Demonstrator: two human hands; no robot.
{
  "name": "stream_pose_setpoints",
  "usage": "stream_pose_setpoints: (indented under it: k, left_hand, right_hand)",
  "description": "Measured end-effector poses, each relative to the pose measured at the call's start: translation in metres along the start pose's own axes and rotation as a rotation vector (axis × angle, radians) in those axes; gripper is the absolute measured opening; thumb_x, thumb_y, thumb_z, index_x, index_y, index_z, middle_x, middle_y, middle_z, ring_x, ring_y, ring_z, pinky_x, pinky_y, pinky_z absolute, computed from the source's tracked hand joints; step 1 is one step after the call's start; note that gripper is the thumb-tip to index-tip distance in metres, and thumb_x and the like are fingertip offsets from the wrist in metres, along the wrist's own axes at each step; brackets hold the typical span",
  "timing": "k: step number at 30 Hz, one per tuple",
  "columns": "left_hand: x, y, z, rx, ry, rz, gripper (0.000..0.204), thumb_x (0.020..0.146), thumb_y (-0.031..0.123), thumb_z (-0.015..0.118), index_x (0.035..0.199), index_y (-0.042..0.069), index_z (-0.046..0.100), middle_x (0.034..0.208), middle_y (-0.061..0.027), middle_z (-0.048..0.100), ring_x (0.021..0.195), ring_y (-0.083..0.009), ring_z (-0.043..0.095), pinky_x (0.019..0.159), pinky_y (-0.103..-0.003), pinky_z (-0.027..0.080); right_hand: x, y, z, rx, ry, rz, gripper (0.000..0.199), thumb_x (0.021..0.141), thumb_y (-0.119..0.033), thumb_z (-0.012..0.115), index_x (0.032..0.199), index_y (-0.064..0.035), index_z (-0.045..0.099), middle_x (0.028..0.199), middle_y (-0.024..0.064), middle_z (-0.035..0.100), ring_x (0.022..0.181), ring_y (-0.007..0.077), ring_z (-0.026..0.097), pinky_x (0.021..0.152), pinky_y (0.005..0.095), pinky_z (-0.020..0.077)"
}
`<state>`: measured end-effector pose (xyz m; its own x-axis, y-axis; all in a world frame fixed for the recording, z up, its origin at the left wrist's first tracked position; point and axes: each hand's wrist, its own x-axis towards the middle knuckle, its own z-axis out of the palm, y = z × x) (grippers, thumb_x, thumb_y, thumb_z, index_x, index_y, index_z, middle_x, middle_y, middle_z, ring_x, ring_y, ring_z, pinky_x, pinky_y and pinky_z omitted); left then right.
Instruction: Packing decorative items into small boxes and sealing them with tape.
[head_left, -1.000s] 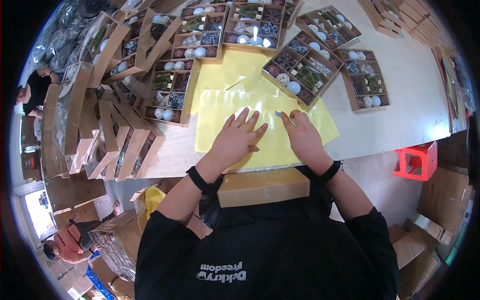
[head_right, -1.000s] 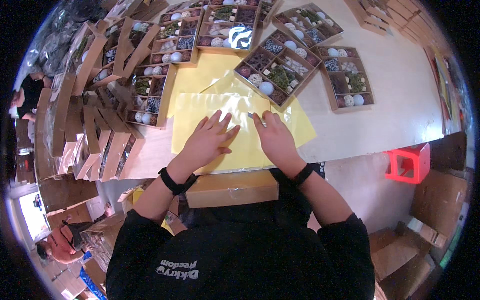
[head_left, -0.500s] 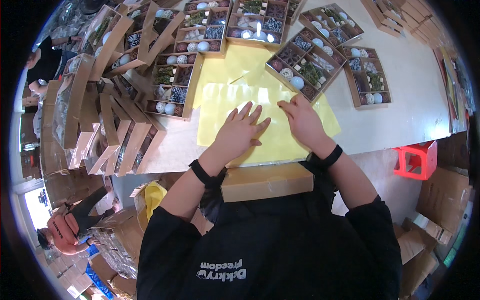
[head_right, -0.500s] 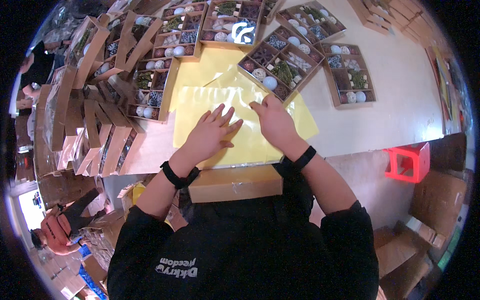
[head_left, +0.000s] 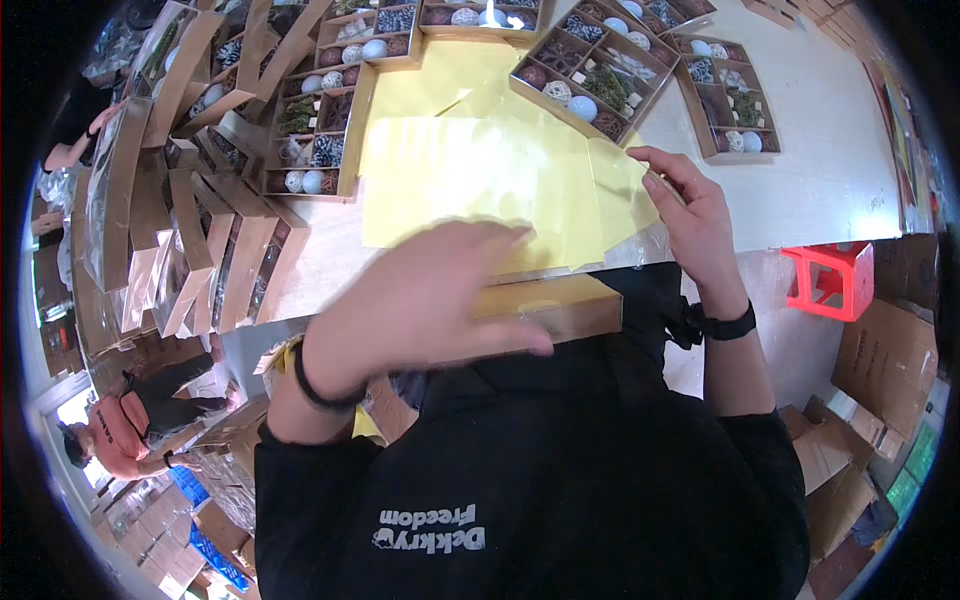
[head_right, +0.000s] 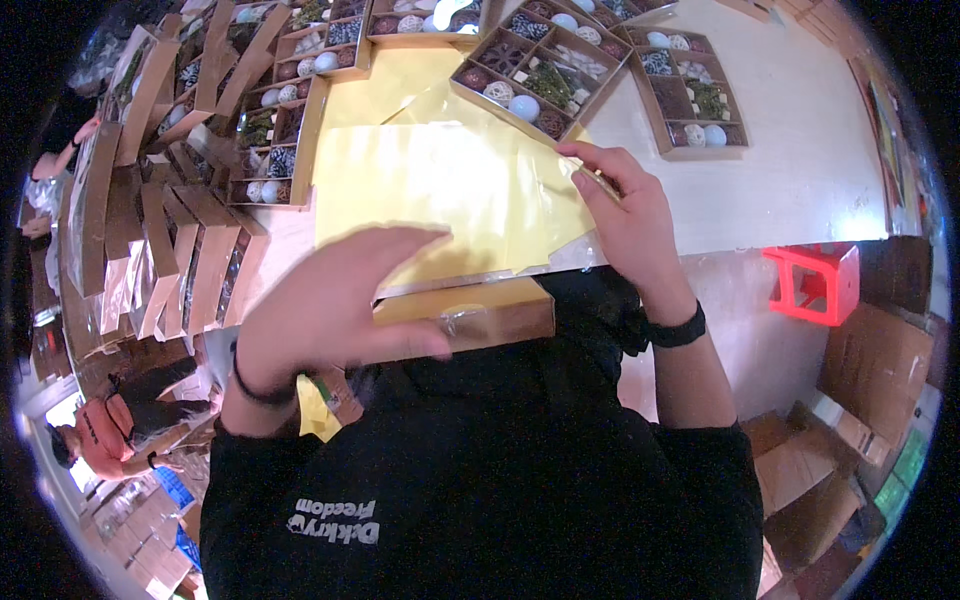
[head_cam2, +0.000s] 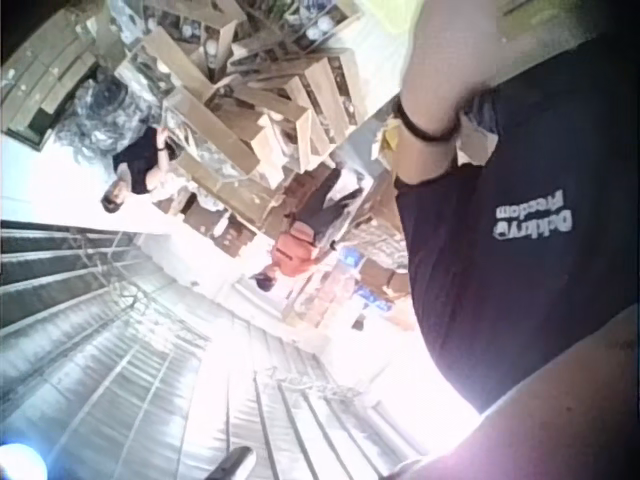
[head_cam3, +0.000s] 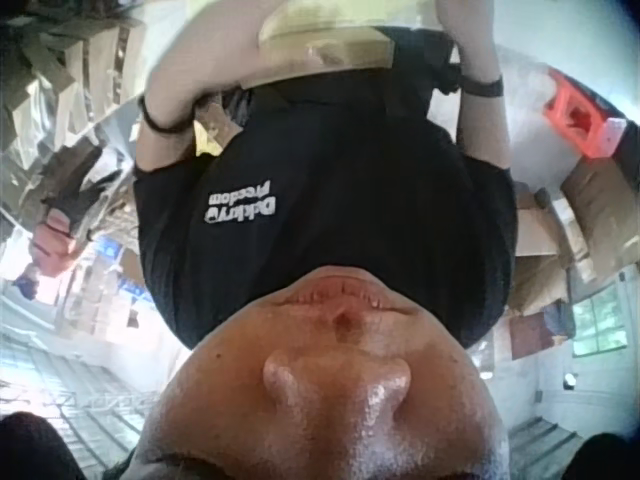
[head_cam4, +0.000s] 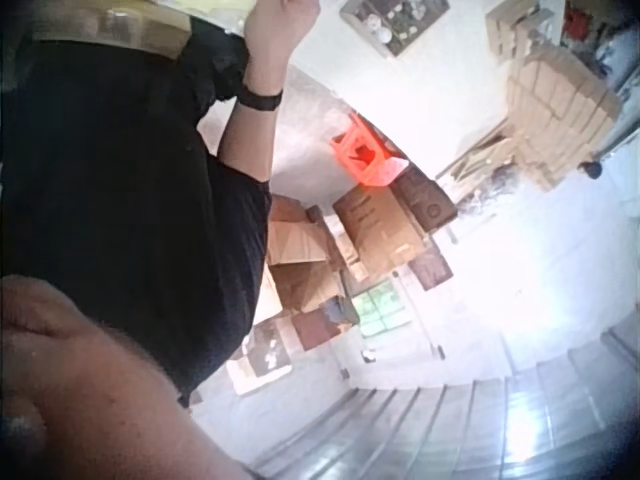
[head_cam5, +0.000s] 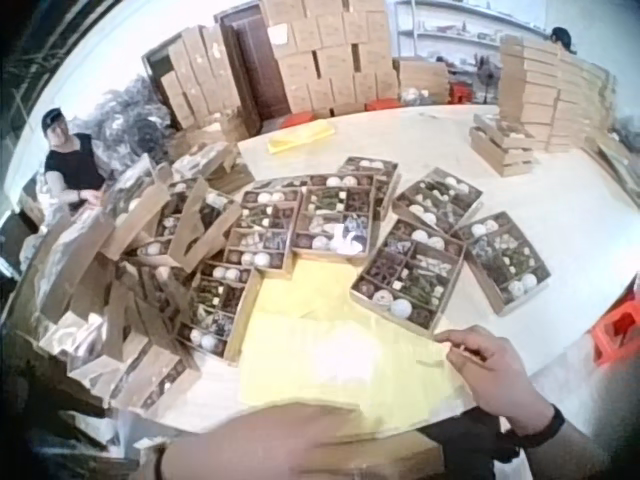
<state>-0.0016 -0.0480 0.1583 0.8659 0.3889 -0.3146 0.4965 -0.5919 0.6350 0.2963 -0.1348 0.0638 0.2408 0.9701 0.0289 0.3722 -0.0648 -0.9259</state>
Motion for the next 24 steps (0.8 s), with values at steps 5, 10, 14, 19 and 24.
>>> stream_pose_setpoints:
  k: [5,10,14,19,24]
  left_hand:
    - [-0.005,0.034,0.097,0.323,0.163,0.026,0.078,0.090,0.052,0.074,0.142,-0.003,0.053,0.128,-0.0236,0.065,0.117,-0.0391,0.065,0.100,-0.045,0.052]
    - [-0.006,0.014,0.090,0.112,0.116,-0.018,0.065,0.089,0.043,0.078,0.135,0.002,0.058,0.128,-0.0196,0.067,0.113,-0.0390,0.067,0.097,-0.044,0.053]
    - [-0.022,-0.004,0.087,-0.282,0.295,0.153,0.050,0.089,0.023,0.079,0.132,0.005,0.059,0.133,-0.0182,0.066,0.121,-0.0364,0.065,0.103,-0.043,0.051]
    - [-0.036,-0.056,0.109,-0.616,0.285,0.084,0.048,0.093,0.014,0.071,0.137,0.003,0.056,0.137,-0.0155,0.063,0.116,-0.0324,0.067,0.103,-0.037,0.051]
    - [-0.046,-0.051,0.080,-0.581,0.133,-0.065,0.059,0.089,0.014,0.075,0.144,0.005,0.054,0.132,-0.0158,0.064,0.122,-0.0308,0.065,0.105,-0.038,0.050]
  right_hand:
    - [-0.023,-0.005,0.002,0.063,-0.063,0.086,0.028,0.103,-0.005,0.060,0.130,-0.0025,0.069,0.114,0.0021,0.065,0.108,0.0096,0.057,0.098,0.0254,0.0428]
    - [-0.032,-0.018,0.006,0.156,-0.009,0.055,0.030,0.099,-0.002,0.060,0.127,-0.0055,0.070,0.111,0.0091,0.066,0.105,0.0168,0.062,0.096,0.0290,0.0459]
    - [-0.041,-0.038,-0.006,0.091,0.046,-0.074,0.029,0.097,0.003,0.059,0.124,-0.0034,0.069,0.111,0.0099,0.066,0.107,0.0194,0.062,0.098,0.0300,0.0457]
    - [-0.049,-0.050,-0.006,0.004,0.065,-0.229,0.031,0.094,0.006,0.058,0.122,-0.0018,0.070,0.111,0.0131,0.063,0.104,0.0225,0.061,0.095,0.0318,0.0471]
    - [-0.059,-0.046,0.014,-0.040,-0.090,-0.394,0.040,0.090,0.009,0.060,0.123,-0.0074,0.072,0.102,0.0103,0.057,0.092,0.0225,0.059,0.081,0.0318,0.0492]
